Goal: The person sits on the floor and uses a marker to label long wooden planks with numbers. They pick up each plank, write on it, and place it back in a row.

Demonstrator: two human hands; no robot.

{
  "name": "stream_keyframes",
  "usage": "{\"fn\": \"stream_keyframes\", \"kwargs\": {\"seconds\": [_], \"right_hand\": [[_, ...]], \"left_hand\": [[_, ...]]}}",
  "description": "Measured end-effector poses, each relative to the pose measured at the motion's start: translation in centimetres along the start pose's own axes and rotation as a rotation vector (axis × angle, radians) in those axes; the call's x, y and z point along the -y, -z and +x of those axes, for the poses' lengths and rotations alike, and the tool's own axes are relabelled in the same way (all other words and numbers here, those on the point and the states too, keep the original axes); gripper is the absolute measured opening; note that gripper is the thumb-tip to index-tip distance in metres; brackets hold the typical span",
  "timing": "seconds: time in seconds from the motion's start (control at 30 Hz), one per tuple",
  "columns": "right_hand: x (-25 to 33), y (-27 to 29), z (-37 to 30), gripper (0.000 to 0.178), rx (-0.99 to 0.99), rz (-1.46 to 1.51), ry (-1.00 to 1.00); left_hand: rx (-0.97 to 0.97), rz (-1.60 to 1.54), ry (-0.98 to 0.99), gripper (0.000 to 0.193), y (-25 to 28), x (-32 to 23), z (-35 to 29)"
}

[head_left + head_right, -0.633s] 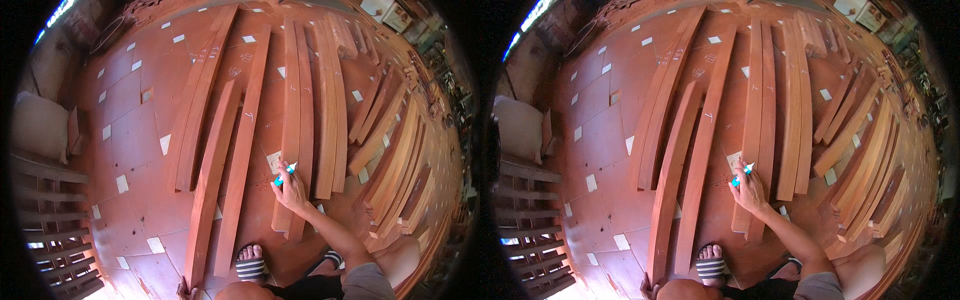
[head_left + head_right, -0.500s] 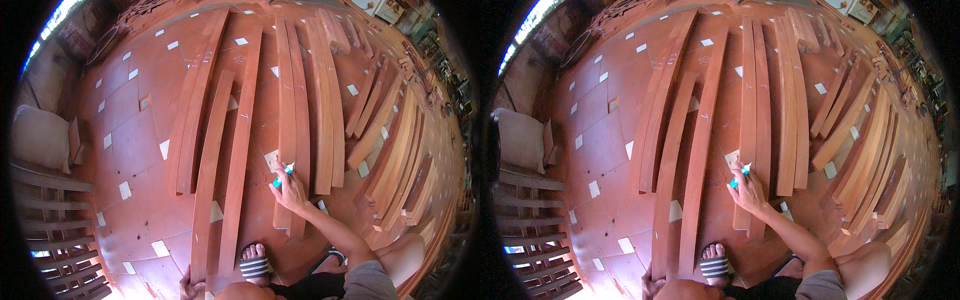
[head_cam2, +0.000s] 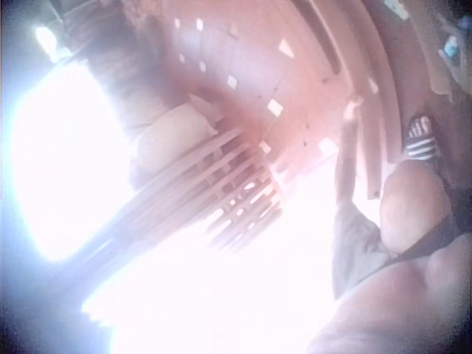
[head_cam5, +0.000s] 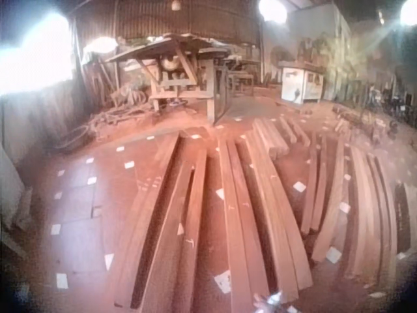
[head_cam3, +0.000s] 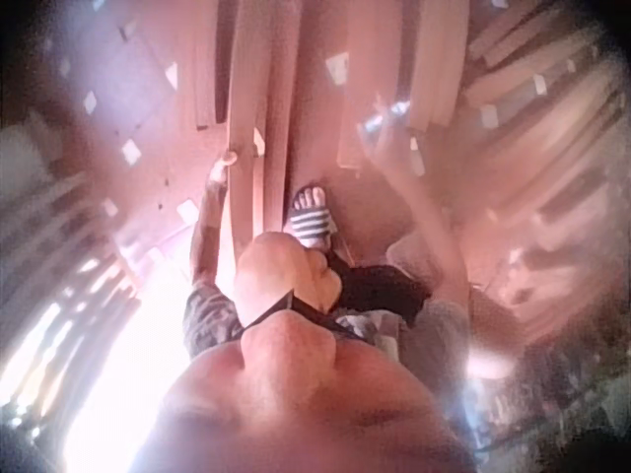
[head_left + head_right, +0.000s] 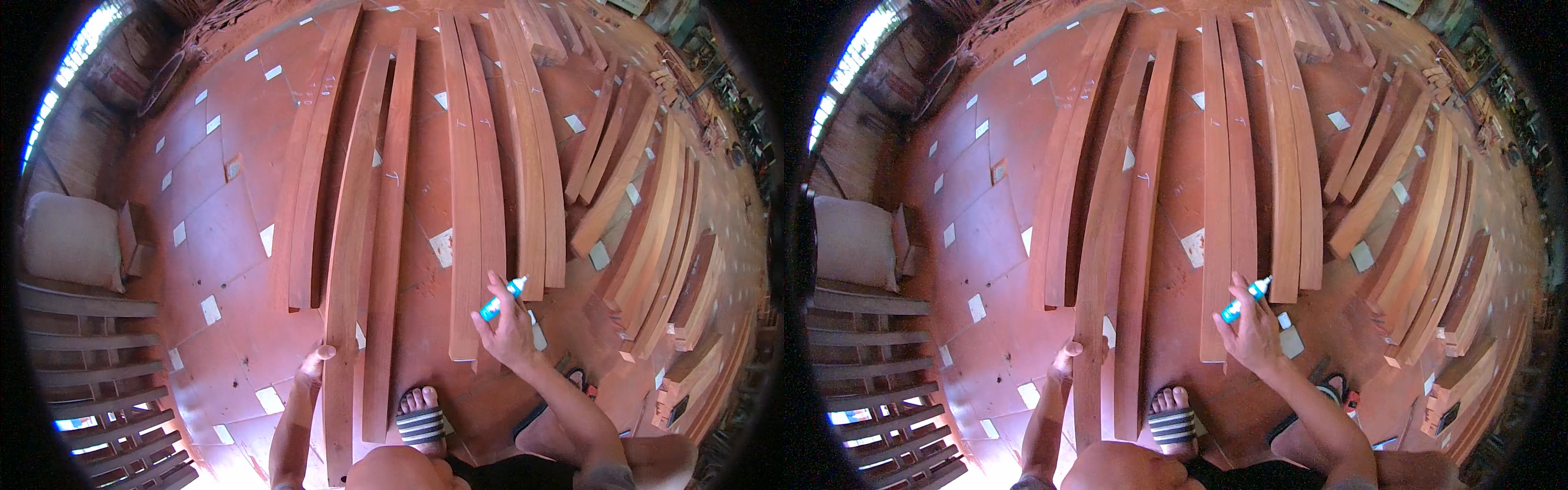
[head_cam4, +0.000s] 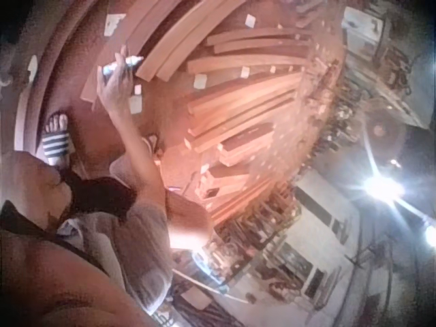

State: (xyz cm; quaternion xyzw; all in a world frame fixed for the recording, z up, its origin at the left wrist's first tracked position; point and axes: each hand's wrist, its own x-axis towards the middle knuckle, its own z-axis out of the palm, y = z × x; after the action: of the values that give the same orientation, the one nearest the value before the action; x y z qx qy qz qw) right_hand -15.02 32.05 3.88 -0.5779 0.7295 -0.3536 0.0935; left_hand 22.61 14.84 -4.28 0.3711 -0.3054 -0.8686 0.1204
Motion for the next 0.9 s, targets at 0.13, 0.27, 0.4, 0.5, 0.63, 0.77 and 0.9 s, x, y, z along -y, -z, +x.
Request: {"fn": "stream_keyframes", "kwargs": {"seconds": [0.13,0.27,0.4,0.5,0.63,0.77,0.9], "right_hand": [[-0.2,0.7,-3.0,0.059,0.014,0.012,-0.065],[0.1,1.3,-4.3,0.057,0.036,-0.023,-0.082],[0.2,1.7,-4.9,0.060,0.041,-0.032,-0.119],[0.2,1.7,-5.1,0.064,0.036,-0.003,-0.143],[-0.2,1.9,-4.8,0.066,0.059,-0.032,-0.130],[-0.8,2.0,-5.0,0.065,0.057,-0.008,-0.136],[-1.3,1.9,-4.4,0.064,0.076,-0.009,-0.090]], "left_hand": [[0.142,-0.406,-0.059,0.067,-4.5,-0.5,1.1],[0.223,-0.485,-0.064,0.064,-1.8,1.2,2.1],[0.247,-0.473,-0.026,0.062,-1.2,1.0,2.0],[0.258,-0.438,-0.012,0.066,-0.3,1.2,2.4],[0.142,-0.246,-0.001,0.076,0.6,0.0,3.6],[-0.158,0.277,-0.154,0.083,-1.0,-2.5,5.9],[-0.121,0.566,-0.345,0.088,-2.1,-4.4,9.4]]}}
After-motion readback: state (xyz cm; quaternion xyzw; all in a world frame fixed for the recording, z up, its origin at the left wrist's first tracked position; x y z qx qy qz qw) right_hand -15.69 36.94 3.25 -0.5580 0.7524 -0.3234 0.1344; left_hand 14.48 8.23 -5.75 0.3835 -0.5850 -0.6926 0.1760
